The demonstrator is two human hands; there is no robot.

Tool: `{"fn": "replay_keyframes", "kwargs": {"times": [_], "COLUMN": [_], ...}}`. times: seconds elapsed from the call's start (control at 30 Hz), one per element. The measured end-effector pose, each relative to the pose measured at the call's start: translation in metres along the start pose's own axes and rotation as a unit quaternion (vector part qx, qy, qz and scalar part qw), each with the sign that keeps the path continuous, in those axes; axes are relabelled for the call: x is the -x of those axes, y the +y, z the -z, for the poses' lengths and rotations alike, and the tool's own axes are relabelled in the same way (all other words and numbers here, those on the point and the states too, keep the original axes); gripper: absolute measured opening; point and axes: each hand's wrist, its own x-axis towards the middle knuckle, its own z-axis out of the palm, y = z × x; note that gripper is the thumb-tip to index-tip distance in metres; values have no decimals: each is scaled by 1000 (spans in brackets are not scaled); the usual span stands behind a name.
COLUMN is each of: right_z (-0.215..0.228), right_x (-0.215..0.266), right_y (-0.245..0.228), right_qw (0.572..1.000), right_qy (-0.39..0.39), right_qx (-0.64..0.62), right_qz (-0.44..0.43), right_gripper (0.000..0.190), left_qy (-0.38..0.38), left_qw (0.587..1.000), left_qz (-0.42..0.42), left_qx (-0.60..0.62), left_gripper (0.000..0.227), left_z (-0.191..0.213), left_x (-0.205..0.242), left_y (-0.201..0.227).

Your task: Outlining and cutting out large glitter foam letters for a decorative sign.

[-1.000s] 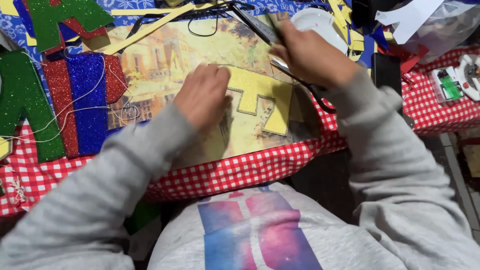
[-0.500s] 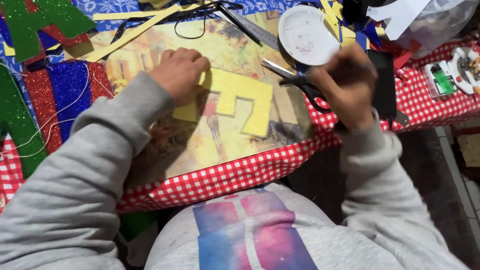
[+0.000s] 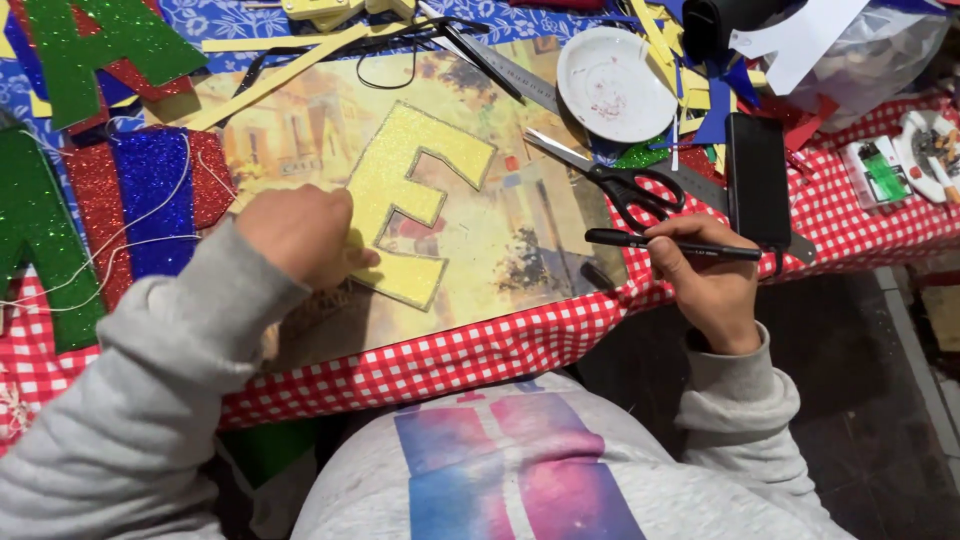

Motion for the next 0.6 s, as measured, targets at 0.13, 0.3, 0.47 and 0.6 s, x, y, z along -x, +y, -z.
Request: {"fn": "replay_keyframes", "kwargs": {"times": [0.13,0.3,0.47,0.6], "right_z": [-10,-17,-25,-36], "right_x": [-5,-7,-11,-27], "right_y": [-5,0,-3,-24], "right_qw": [1000,999,999,996], "right_qy": [-18,-21,-39,-75], "right_qx": [-5,-8,-27,14], "right_qz": [20,31,21,50], "right_gripper": [13,15,16,16], "left_qy": [89,324,352,407], "left_qw": [995,938,919,892], "left_qz": [-31,-81,-67,-45], "left_qx": [38,95,164,190], "left_gripper": [57,84,79,53], "left_z": [-25,-54,-67,-60], "left_x": [11,31,56,73], "left_y": [2,35,59,47]}}
